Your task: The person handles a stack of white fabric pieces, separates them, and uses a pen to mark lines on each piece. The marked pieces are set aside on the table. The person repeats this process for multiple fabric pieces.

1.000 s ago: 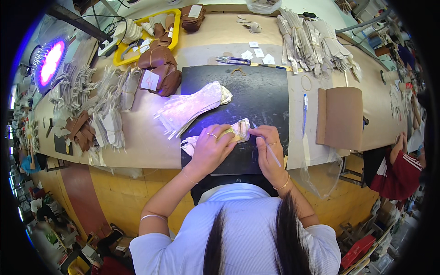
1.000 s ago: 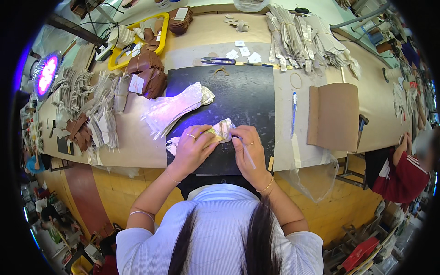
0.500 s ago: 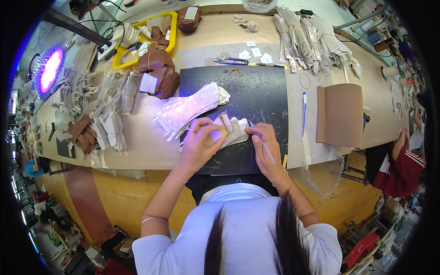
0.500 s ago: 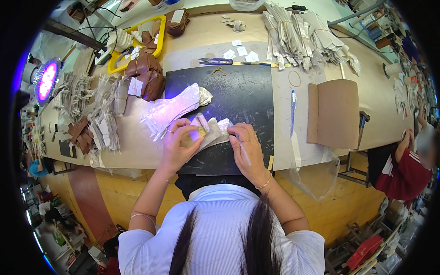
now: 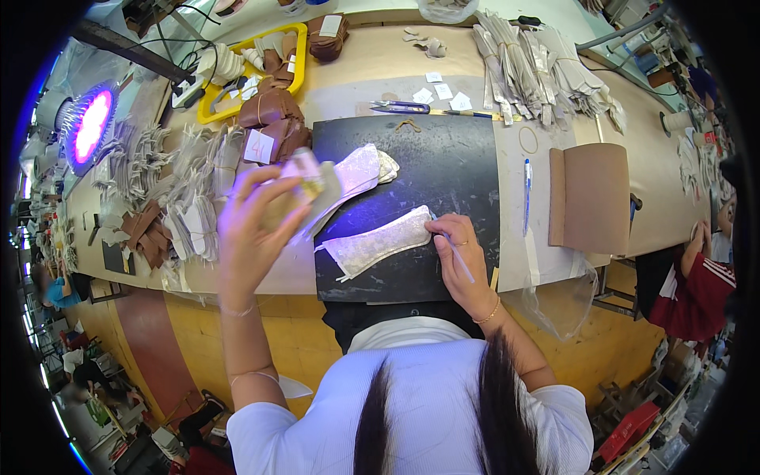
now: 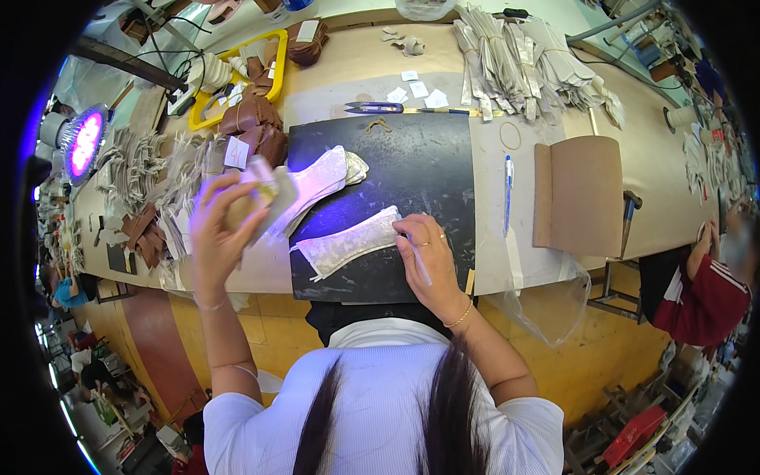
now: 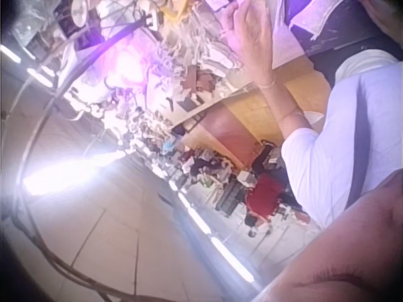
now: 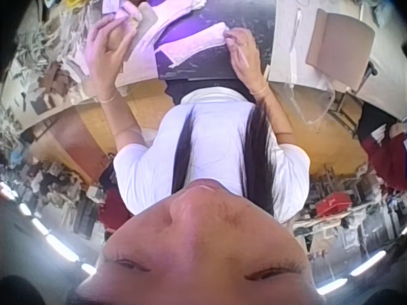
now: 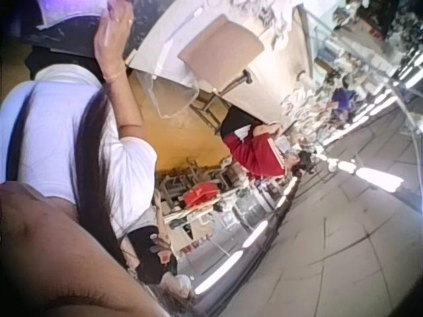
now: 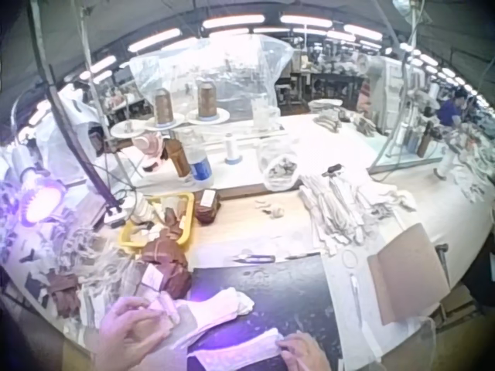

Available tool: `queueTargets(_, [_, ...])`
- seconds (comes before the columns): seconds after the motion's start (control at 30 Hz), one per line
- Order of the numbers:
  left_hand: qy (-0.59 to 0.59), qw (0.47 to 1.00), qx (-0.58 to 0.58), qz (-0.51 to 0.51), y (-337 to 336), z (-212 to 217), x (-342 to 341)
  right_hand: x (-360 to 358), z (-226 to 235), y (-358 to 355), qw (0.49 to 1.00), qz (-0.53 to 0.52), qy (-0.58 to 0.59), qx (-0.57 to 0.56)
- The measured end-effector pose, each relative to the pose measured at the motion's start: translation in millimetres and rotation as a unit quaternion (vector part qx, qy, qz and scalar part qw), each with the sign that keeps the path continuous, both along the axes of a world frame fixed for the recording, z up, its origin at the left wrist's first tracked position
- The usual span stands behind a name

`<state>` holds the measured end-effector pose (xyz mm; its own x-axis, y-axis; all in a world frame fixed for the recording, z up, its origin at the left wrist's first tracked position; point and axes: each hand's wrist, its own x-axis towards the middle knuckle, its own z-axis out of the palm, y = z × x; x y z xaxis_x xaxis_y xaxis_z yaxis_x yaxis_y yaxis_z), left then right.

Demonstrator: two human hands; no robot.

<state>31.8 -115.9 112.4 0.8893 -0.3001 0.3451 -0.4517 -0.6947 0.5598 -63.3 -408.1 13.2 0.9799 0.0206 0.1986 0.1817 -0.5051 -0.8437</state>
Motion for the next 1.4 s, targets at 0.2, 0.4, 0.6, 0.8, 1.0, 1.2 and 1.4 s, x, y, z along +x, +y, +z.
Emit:
queueTargets(0.2, [-0.014,0.997,0.062,-0.047,-32.1,-62.7,35.0,-1.0,6.7,-2.5,0.999,-0.004,-0.005,0.041])
queueTargets(0.4, [0.028,0.993,0.062,-0.101,-59.2,-66.4,-24.5,-3.9,-0.5,-8.4,0.994,-0.038,-0.002,0.104])
queueTargets(0.6, [-0.006,0.988,0.051,-0.146,-82.2,-103.4,-50.4,-5.5,-6.8,-2.3,0.99,-0.039,0.014,0.136])
queueTargets(0.8, [-0.009,0.987,0.054,-0.149,-88.5,-107.7,-51.0,-6.2,-10.2,0.4,0.985,-0.053,0.028,0.164])
queueTargets(1.0, [-0.029,0.985,0.073,-0.155,-91.0,-109.8,-50.7,-6.5,-11.4,-1.4,0.987,-0.056,0.028,0.149])
queueTargets(1.2, [-0.033,0.984,0.084,-0.153,-92.5,-106.5,-50.2,-1.2,4.5,-1.8,0.999,-0.034,-0.008,0.035])
queueTargets(1.4, [-0.041,0.982,0.108,-0.147,-94.4,-108.3,-54.4,8.5,3.1,7.1,0.989,-0.006,-0.097,-0.108])
